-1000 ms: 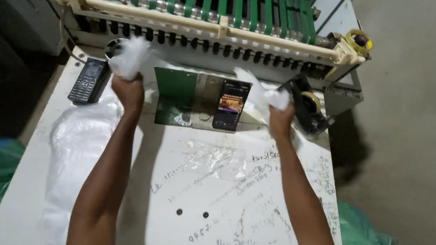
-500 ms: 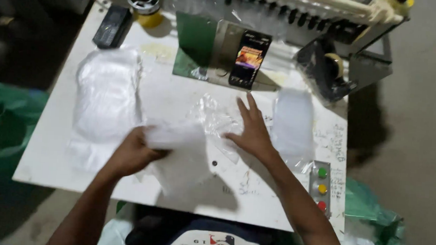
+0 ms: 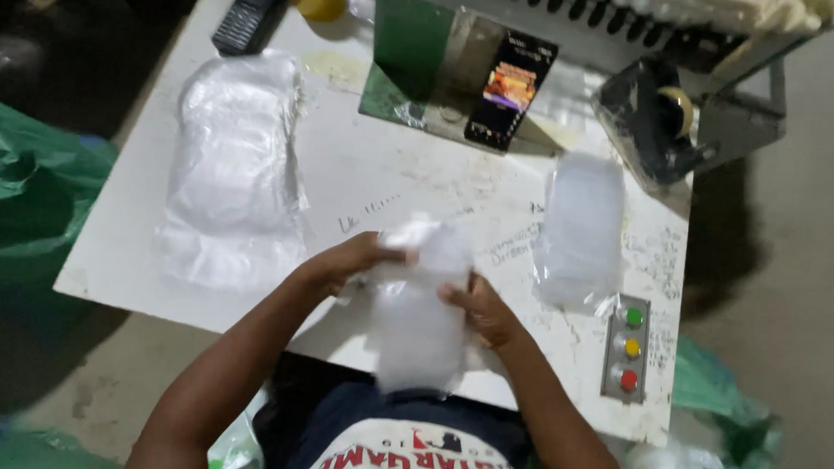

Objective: Manually packaging small white items into individual plastic bags at a factory workstation.

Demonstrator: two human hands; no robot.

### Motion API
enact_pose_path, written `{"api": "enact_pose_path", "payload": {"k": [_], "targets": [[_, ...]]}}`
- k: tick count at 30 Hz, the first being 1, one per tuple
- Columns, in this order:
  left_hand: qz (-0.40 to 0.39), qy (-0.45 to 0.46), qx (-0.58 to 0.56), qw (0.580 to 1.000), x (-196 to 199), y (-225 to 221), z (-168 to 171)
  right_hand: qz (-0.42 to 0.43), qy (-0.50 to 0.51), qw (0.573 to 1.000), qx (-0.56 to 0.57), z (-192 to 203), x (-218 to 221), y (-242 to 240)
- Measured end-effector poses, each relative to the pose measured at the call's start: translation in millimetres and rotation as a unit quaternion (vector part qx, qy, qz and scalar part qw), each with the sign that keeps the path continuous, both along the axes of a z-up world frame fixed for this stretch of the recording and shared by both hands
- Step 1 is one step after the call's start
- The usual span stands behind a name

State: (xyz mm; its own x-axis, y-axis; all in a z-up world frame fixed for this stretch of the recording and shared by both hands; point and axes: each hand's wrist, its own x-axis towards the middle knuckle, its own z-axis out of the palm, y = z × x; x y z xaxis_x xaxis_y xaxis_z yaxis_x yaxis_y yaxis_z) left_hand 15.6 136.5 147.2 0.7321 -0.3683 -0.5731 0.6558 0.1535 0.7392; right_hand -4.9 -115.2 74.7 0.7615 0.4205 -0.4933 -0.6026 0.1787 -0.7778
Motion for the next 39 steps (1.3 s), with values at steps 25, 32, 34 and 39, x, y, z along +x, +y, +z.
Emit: {"api": "enact_pose_path", "payload": {"k": [25,32,34,39], "targets": [[-0.081,-0.315,0.247,0.913,-19,-47,-25,-0.05,-0.216,0.957,-0.188,54,-14,-38],[-0.073,-0.142,0.179,0.971,-2,-54,46,0.065,-0.675,0.658,-0.327,34,5,-30],[-0.08,-0.136,0.161,0.974,1,-56,47,0.098,-0.669,0.672,-0.303,19,12,-25],[0.217,-0.104,0.172,0.955,-9,-54,2,-0.068,-0.321,0.921,-0.209,39,17,-9]]}}
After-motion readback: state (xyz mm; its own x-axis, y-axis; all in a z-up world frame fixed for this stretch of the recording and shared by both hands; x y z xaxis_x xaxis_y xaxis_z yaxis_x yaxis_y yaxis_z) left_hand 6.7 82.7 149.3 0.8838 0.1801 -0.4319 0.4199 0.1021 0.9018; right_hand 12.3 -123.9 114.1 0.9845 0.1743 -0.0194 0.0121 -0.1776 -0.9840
